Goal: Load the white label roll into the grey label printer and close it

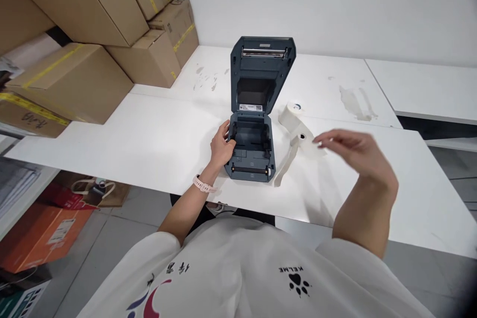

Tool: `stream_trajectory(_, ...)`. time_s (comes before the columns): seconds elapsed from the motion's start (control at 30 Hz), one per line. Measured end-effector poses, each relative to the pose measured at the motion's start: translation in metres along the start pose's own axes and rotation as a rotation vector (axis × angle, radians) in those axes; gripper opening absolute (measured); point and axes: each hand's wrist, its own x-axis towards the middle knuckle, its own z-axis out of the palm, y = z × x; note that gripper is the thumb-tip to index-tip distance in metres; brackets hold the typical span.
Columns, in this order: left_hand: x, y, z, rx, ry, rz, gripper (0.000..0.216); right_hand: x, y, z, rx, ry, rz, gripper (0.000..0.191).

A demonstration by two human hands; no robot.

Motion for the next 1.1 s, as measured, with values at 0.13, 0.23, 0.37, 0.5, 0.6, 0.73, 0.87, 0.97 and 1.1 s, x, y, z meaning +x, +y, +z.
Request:
stream_trajectory(0.13,0.000,0.001,0.000,-0.007,-0.004,0.009,0.087,-0.040,0.045,0.046,-0.074,0.153,0.279,0.024)
stream_trajectory(0.23,0.000,0.000,0.001,-0.006,-0.003,0.017,0.086,-0.032,0.084,0.073,-0.025,0.341,0.299,0.040)
stream_trajectory(0.37,0.000,-0.001,0.000,0.002,-0.011,0.000,0.087,-0.003,0.104,0.087,0.050,0.327,0.217,0.064)
stream_trajectory(0.5,0.001,-0.003,0.000,-0.006,-0.007,0.009,0.087,0.019,0.103,0.091,0.132,0.227,0.147,0.080)
stream_trajectory(0.6,0.001,-0.003,0.001,-0.016,-0.010,0.011,0.087,0.025,0.083,0.086,0.209,0.150,0.118,0.076)
stream_trajectory(0.73,0.000,-0.001,0.001,-0.019,-0.012,0.013,0.085,0.031,0.017,0.077,0.210,-0.131,-0.124,0.059)
stream_trajectory(0.87,0.001,-0.002,0.002,-0.012,0.012,0.009,0.084,0.057,-0.049,0.100,-0.368,-0.407,-0.407,0.049)
stream_trajectory(0.97,0.002,-0.005,0.002,-0.018,0.011,0.013,0.084,0.080,-0.070,0.136,-0.816,-0.522,-0.440,0.046)
stream_trajectory(1.1,0.003,-0.009,0.003,-0.030,0.005,0.018,0.083,0.090,-0.071,0.172,-1.027,-0.575,-0.378,0.039)
